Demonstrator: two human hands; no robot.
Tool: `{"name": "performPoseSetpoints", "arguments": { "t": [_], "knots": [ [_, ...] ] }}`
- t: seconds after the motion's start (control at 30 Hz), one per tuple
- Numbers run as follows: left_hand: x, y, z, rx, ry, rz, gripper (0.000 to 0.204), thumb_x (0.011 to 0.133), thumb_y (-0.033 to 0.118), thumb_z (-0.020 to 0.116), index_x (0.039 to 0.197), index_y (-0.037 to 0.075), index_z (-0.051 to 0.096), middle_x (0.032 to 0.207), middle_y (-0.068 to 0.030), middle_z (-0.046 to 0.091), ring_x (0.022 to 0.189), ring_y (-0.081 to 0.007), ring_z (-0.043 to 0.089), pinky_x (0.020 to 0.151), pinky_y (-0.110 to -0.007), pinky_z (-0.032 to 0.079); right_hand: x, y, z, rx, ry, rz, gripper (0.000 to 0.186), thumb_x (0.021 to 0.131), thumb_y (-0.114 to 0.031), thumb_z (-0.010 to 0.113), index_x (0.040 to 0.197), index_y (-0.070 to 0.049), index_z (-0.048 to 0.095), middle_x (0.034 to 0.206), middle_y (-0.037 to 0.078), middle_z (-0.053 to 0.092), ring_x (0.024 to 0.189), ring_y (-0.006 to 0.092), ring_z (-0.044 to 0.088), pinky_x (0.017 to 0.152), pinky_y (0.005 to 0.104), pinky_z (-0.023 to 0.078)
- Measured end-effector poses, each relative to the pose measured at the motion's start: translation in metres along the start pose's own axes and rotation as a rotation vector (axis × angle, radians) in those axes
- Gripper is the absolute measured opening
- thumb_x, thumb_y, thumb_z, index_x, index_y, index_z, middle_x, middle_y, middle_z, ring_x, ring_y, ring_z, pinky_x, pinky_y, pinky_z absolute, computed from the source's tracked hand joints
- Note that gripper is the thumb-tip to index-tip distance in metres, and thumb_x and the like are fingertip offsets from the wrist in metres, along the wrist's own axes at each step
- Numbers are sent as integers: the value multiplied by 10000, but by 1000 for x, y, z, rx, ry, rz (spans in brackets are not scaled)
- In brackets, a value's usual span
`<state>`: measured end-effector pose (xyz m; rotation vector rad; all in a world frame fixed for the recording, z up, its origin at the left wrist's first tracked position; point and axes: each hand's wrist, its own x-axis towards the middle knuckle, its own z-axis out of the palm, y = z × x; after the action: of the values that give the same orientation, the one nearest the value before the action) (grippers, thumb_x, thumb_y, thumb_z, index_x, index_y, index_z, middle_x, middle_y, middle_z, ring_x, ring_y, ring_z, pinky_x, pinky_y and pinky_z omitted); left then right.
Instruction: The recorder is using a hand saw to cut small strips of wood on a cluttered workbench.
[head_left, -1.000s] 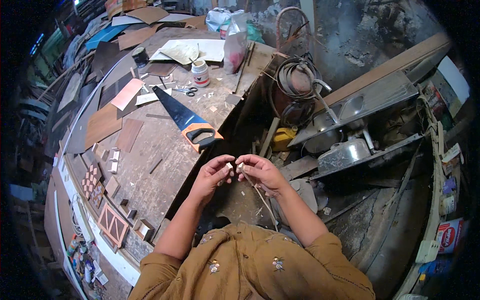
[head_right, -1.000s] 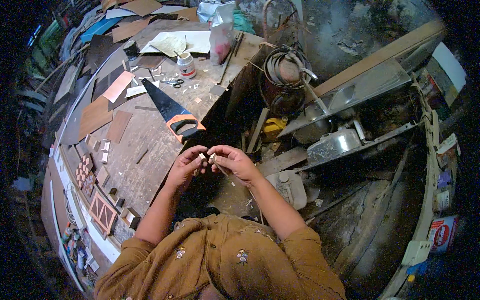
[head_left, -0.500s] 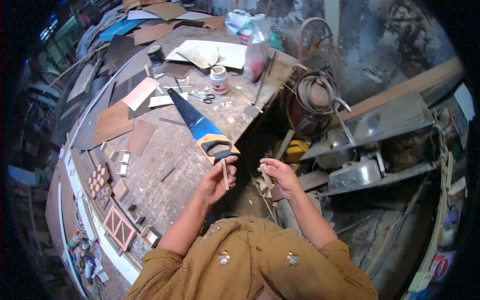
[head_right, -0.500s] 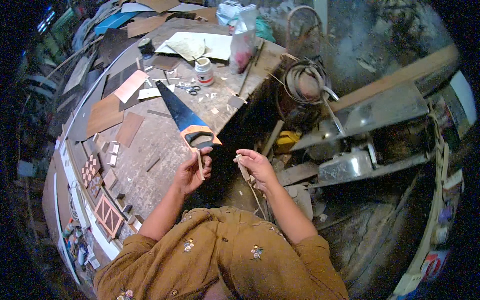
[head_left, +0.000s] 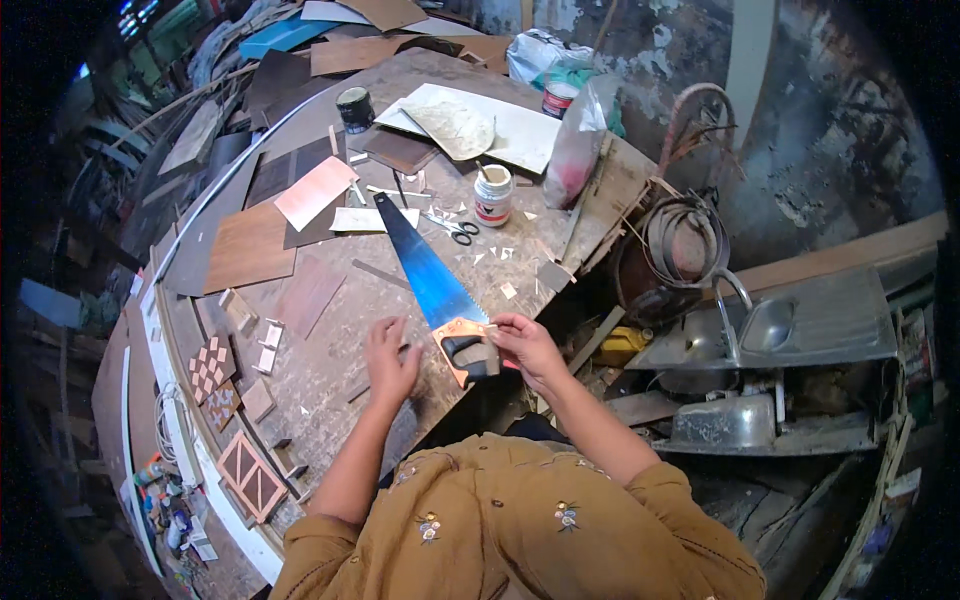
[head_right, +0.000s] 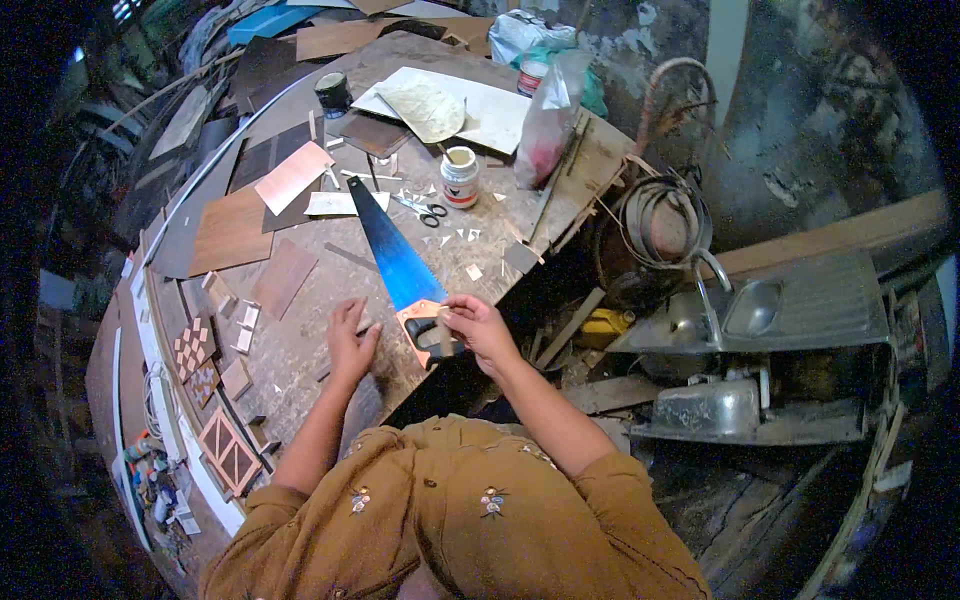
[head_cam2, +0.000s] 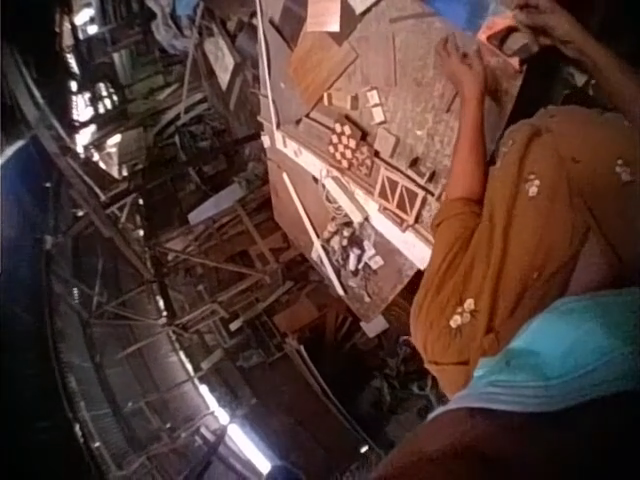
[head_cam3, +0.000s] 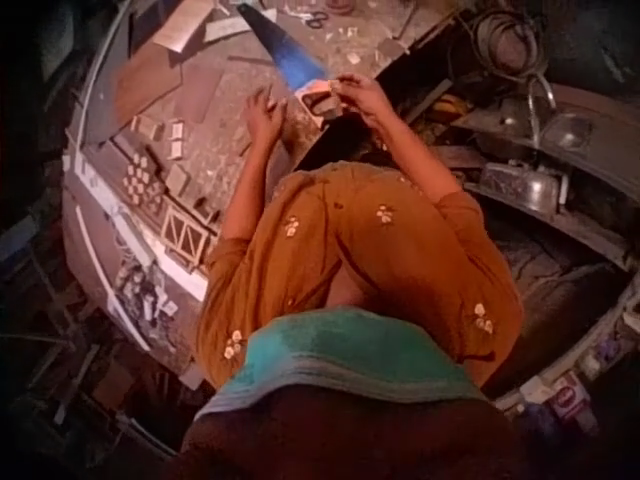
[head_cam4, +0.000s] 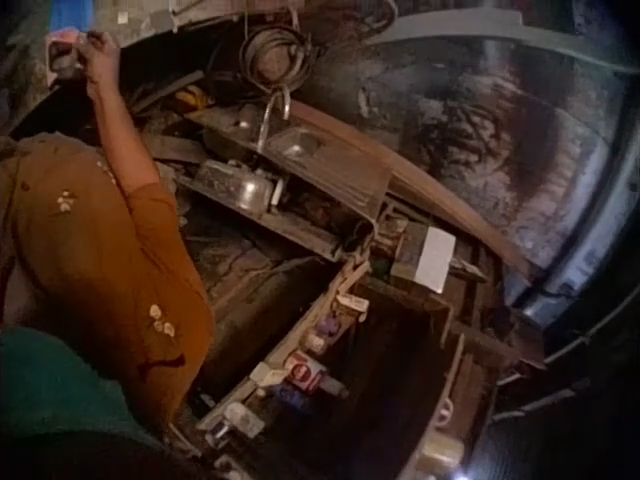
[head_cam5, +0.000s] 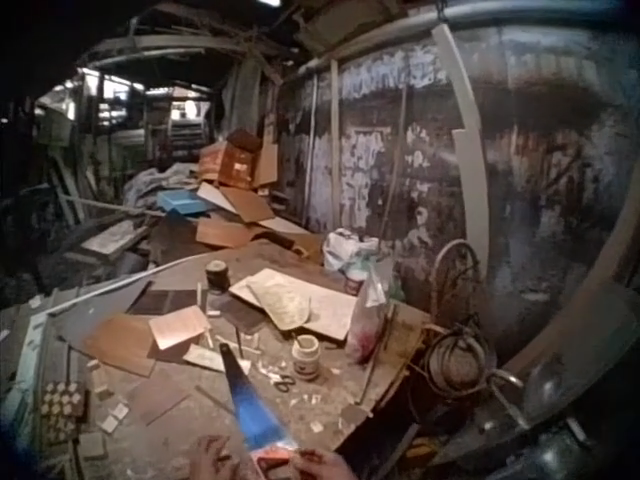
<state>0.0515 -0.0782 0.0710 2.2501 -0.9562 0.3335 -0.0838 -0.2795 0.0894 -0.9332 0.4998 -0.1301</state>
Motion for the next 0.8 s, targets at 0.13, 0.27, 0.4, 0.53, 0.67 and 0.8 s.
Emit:
{"name": "performPoseSetpoints", "arguments": {
  "t": [0.13,0.27,0.4,0.53,0.67,0.8],
  "knots": [
    [8,23,11,-1019,-341,-518,372,959,316,485,1179,26,565,1090,-96,618,1003,-209,581,848,-316,477,50,4,49,-49,-185,-121,232,842,-81,654,1062,-41,596,955,31,630,844,112,612,746,242,496],
    [18,20,-7,-1232,-259,-813,334,979,303,444,1180,54,542,792,18,542,704,-84,528,665,-218,434,101,-10,70,-503,-379,-321,186,863,-166,643,992,-34,673,884,10,647,770,74,585,695,238,480],
    [32,29,-39,-1248,-71,-859,351,983,268,409,1206,16,506,739,8,473,636,-94,447,589,-224,376,202,-39,34,-1048,-52,-687,214,786,-148,634,953,-22,677,926,160,657,820,292,632,738,380,498],
    [42,46,-55,-1416,157,-836,359,980,269,409,1194,1,515,772,1,496,671,-88,453,613,-223,386,282,-39,-21,-1666,-76,-684,269,756,-183,632,978,-32,642,934,195,614,914,371,582,813,445,464],
    [44,59,-66,-1579,335,-862,466,973,343,322,1232,-11,479,790,-20,499,679,-124,466,626,-257,419,293,-36,-18,-1740,-120,-612,266,730,-182,652,972,-71,647,923,179,632,879,366,604,775,454,478],
    [41,56,-71,-1684,403,-831,486,973,364,268,1301,36,413,808,-49,516,647,-143,499,565,-262,430,302,-54,-7,-1850,-206,-504,254,729,-184,663,962,-83,658,915,204,651,861,368,630,756,462,500]
  ]
}}
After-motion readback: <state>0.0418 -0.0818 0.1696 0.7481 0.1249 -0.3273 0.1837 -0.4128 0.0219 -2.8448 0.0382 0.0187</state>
